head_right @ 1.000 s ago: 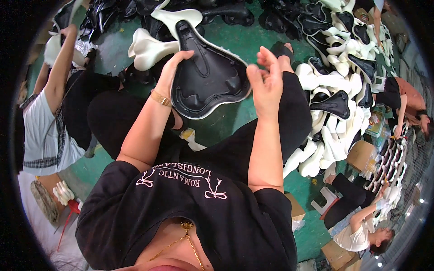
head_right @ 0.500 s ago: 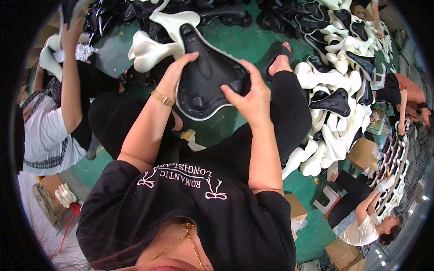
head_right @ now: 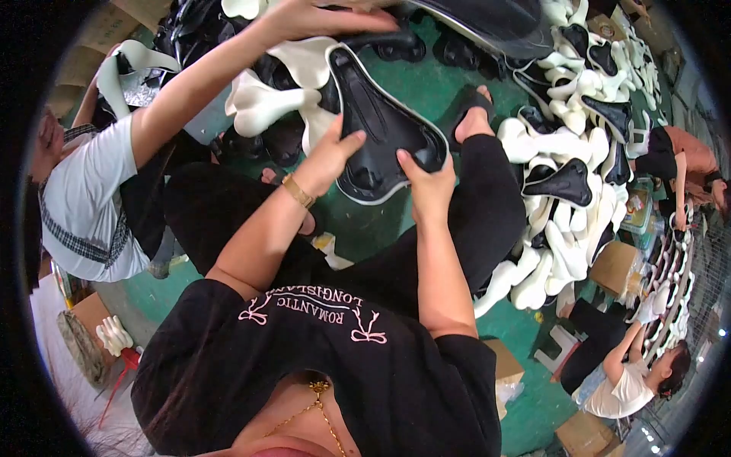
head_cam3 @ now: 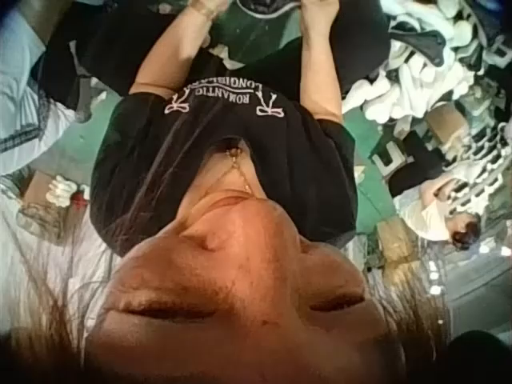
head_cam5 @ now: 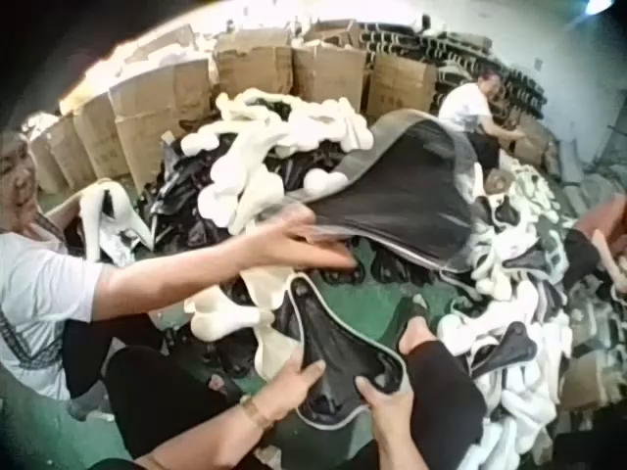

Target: Assembling bicycle seats by fitting foam padding into plastic covers.

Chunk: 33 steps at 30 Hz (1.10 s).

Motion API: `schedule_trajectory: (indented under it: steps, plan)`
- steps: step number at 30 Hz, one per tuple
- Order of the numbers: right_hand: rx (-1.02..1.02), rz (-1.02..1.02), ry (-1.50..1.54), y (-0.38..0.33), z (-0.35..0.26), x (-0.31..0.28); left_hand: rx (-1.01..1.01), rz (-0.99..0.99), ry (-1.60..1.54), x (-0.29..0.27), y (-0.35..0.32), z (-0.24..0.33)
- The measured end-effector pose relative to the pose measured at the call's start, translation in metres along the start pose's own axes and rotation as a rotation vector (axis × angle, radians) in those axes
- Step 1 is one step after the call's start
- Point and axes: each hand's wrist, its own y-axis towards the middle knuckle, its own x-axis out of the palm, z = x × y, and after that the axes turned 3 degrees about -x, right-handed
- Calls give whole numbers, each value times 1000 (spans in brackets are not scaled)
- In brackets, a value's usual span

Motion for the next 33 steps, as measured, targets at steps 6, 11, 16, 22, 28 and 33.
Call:
schedule_trajectory:
  steps: [6, 11, 16, 22, 28, 33]
  plan:
    - [-110, -70, -278, -22, -40, -34, -40, 82, -289, 2, 16, 10]
    - [180, -287, -13, -66, -74, -64, 215, 32, -275, -8, 6, 34]
    - [130, 126, -3, -84, -80, -164, -123, -354, -126, 17, -4, 27]
    - [-171, 513, 558, -63, -75, -316, -250, -305, 229, 24, 4, 7]
    - [195, 399, -496, -19, 53, -304, -373, -291, 232, 16, 10, -13]
    - [-430, 361, -1479, 46, 109, -233, -440, -193, 247, -1, 9, -4]
